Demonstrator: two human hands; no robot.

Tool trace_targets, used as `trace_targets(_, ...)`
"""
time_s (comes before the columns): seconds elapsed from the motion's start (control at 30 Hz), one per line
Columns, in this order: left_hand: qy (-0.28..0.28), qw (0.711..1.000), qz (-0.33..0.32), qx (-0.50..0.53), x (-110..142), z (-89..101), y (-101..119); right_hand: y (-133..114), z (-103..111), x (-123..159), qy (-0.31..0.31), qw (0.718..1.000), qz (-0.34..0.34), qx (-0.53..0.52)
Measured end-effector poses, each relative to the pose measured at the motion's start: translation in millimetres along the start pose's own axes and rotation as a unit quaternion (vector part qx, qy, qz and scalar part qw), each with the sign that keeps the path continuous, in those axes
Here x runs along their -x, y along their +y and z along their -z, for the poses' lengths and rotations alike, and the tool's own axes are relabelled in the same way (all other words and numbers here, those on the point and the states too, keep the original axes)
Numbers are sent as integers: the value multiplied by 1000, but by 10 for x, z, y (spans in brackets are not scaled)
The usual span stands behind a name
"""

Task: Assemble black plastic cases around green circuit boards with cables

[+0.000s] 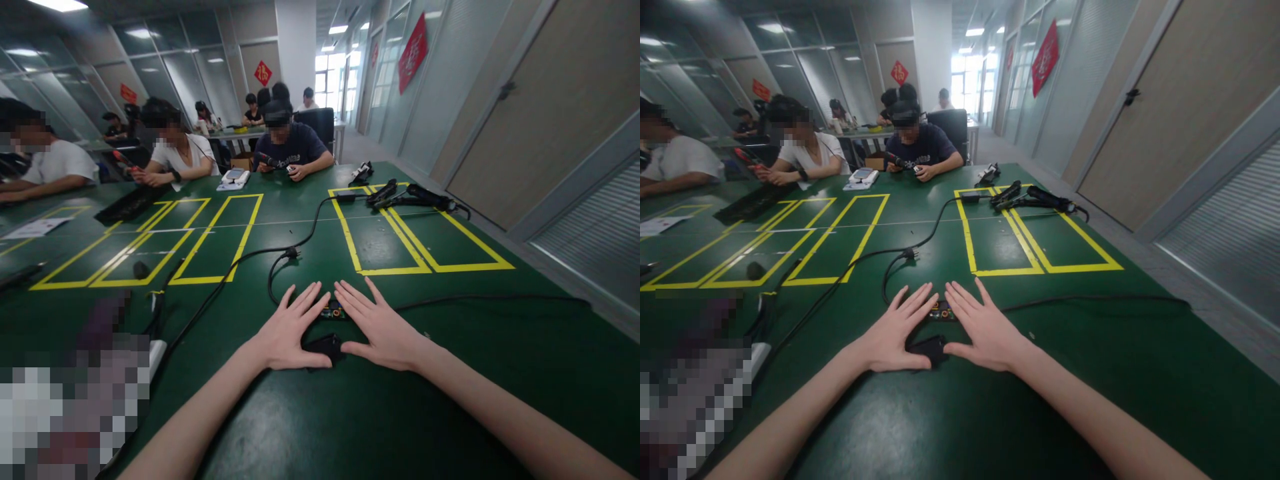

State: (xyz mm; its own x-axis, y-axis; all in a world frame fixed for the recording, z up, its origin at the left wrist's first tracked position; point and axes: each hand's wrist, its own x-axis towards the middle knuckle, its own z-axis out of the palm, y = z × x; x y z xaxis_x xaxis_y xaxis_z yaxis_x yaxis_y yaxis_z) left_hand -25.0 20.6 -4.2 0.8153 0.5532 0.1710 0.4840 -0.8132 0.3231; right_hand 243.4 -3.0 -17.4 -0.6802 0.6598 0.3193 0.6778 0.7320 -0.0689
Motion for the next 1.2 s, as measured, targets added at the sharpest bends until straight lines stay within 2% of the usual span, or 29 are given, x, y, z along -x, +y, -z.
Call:
trace_targets(0.07,-1,1000,-17,-13,-6,24,-3,-22,40,-15,29,999,15,-9)
trace_targets(0.23,25,999,-44,-17,45,90,74,-37,146,15,98,982,131,-99)
trace_targets(0.37,44,998,-48,-16,79,54,100,-85,164,7,67,984,109,-126)
trace_targets(0.5,122,990,-61,23,67,9,89,-101,143,-37,89,982,107,-127)
trace_targets(0.57,165,982,-10,92,37,-11,126,-86,127,-48,115,977,98,-148)
trace_targets(0.63,196,958,97,184,-10,-37,195,-73,112,-56,129,972,69,-183)
trace_targets(0.7,207,908,231,283,-67,-61,266,-75,102,-64,143,967,34,-207)
trace_targets(0.73,190,880,276,336,-95,-71,294,-81,97,-68,151,966,24,-210)
trace_targets(0.8,167,840,328,399,-139,-79,322,-101,92,-78,168,965,12,-200)
trace_targets(0.87,160,824,343,422,-162,-78,320,-118,89,-85,193,965,0,-178)
trace_targets(0.93,162,822,343,425,-166,-80,308,-128,85,-89,210,965,-4,-156)
trace_targets(1.0,155,823,340,427,-158,-86,303,-128,76,-88,204,968,31,-144)
trace_targets(1.07,179,833,322,412,-141,-90,299,-116,62,-84,198,968,72,-138)
trace_targets(1.13,244,862,263,358,-115,-89,279,-86,47,-76,214,966,57,-130)
trace_targets(1.2,293,903,162,267,-86,-94,228,-42,37,-69,226,967,-5,-120)
